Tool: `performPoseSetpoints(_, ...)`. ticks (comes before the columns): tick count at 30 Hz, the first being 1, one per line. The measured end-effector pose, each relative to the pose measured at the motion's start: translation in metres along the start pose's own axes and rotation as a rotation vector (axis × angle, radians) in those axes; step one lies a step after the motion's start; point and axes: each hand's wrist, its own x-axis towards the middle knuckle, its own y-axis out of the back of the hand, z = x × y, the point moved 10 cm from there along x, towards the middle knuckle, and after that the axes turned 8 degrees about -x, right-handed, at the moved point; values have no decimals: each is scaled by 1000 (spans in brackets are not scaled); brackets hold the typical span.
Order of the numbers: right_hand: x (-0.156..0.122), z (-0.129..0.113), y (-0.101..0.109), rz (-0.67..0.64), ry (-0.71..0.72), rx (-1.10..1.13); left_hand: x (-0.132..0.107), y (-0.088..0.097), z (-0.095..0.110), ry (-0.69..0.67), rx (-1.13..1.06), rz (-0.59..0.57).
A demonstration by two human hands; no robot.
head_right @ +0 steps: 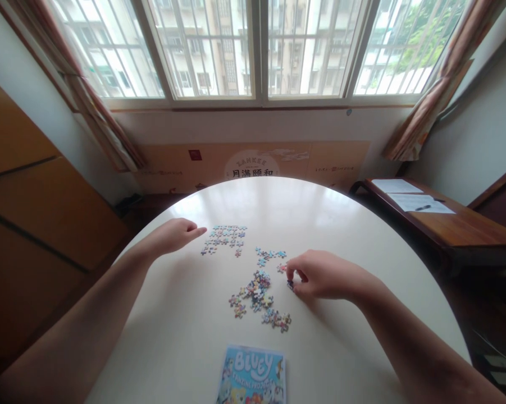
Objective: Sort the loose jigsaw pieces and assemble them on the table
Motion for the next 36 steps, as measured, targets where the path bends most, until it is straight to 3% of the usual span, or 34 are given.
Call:
performPoseSetpoints(8,-6,-12,-13,-149,38,108,-12,22,14,-52,-61,176)
performPoseSetpoints(12,-8,-23,-9,-169,100,247,-22,26,35,-150,-52,213)
performPoseSetpoints(16,1,-26,14,94,109,347,-46,16,86,-396,-115,247)
performPoseSetpoints(19,5,-27,26,348,76,380,-70,-9,128,-593,-315,148)
performPoseSetpoints(22,6,-35,28,486,79,412,-88,-30,154,-693,-501,59)
performPoseSetpoints(27,5,-42,28,582,81,408,-95,-37,161,-709,-708,-10)
performPoseSetpoints(32,5,-46,29,609,100,384,-93,-40,160,-712,-749,-37)
performPoseSetpoints(36,-1,-39,42,617,155,279,-85,-37,155,-716,-712,-20)
